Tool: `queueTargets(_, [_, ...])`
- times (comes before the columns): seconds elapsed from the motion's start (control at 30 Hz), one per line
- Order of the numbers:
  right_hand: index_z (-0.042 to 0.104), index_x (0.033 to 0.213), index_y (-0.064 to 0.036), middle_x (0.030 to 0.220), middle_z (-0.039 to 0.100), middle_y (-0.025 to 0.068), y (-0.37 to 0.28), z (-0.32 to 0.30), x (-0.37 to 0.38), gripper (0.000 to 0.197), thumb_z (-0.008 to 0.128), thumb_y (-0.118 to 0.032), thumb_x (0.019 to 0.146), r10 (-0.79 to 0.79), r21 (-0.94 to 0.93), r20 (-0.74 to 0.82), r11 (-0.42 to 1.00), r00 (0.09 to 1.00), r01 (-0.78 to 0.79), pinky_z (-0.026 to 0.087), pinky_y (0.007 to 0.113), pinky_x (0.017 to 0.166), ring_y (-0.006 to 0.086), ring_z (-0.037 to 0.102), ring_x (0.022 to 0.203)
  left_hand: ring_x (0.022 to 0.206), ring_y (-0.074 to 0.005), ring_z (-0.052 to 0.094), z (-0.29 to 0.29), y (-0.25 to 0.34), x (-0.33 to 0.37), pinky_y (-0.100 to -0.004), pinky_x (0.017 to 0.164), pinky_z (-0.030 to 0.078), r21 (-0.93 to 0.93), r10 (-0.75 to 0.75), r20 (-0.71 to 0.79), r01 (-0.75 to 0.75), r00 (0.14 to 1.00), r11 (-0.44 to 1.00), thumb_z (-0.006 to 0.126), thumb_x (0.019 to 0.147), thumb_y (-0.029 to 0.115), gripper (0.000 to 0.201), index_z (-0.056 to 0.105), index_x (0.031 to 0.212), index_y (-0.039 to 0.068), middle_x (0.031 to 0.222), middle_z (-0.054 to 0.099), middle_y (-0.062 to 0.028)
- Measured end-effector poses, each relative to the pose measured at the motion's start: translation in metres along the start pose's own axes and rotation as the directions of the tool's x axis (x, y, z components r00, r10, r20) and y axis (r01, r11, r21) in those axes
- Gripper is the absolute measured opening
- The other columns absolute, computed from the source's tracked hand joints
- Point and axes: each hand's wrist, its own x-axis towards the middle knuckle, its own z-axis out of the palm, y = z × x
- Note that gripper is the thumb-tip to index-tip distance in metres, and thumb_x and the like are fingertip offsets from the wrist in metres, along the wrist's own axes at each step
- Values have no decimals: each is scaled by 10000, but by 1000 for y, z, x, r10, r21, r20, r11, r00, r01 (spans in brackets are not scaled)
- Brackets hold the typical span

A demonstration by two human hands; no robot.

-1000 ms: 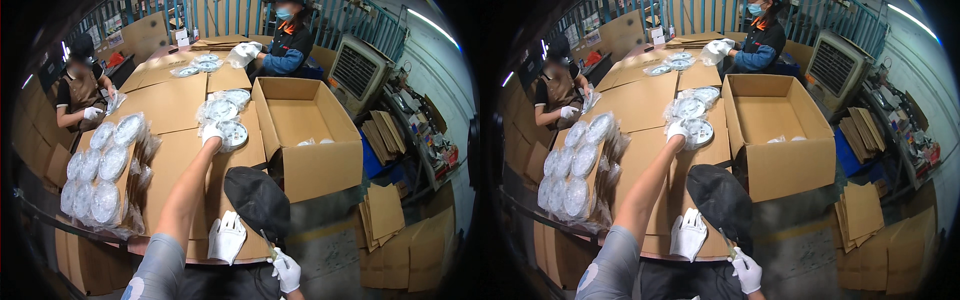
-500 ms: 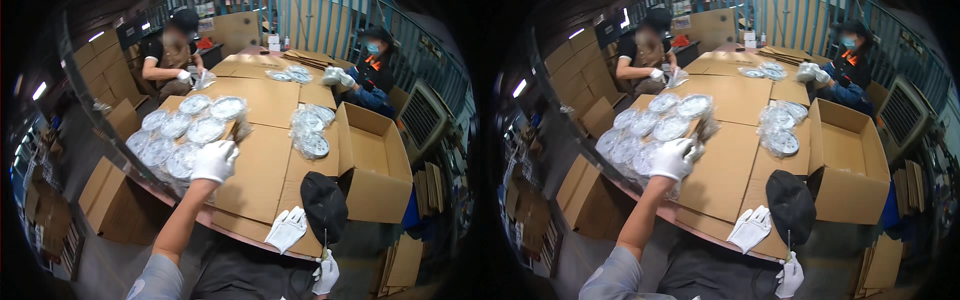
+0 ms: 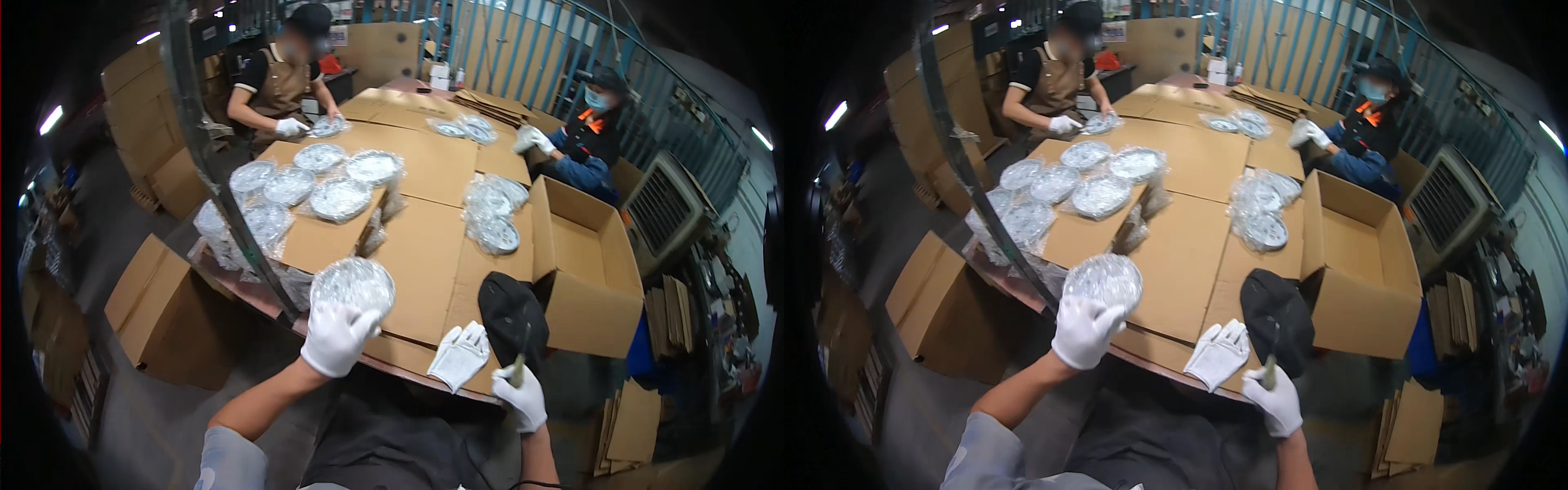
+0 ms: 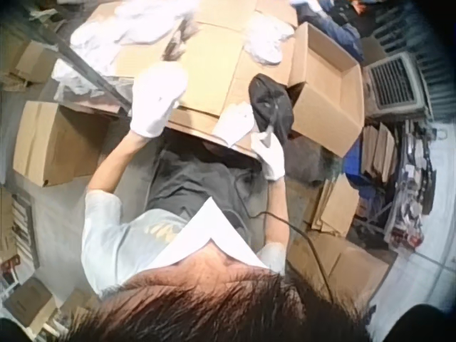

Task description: The person assembles circular metal housings by securing them with screws using an electric screwdriver.

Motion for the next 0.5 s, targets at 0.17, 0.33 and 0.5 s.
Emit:
queueTargets(0.17, [554,1283,-3,877,648,16,-24,59,30,432,671,-194,913,131,269,223,944,966,-191,457,201,561,53,551,642,690,-181,532,11,42,-33,-348,593,364,-349,278,57,-241,959,905,772,664,216,321,691,972,178,824,534,26])
queueTargets(0.33, [596,1240,-15,808,618,-20,0,72,44,412,695,-199,884,66,-82,169,995,983,-52,423,203,470,24,524,573,716,-146,546,34,66,-65,-330,606,370,-387,315,-64,-314,947,867,798,688,265,358,687,1016,173,888,553,48])
queueTargets(0.5, [653,1151,43,985,694,31,1,64,39,322,709,-116,877,-45,-212,-46,977,998,34,518,252,745,79,620,842,703,-179,556,30,64,-61,-348,621,408,-504,216,113,-132,970,854,774,715,394,311,689,946,204,884,554,4])
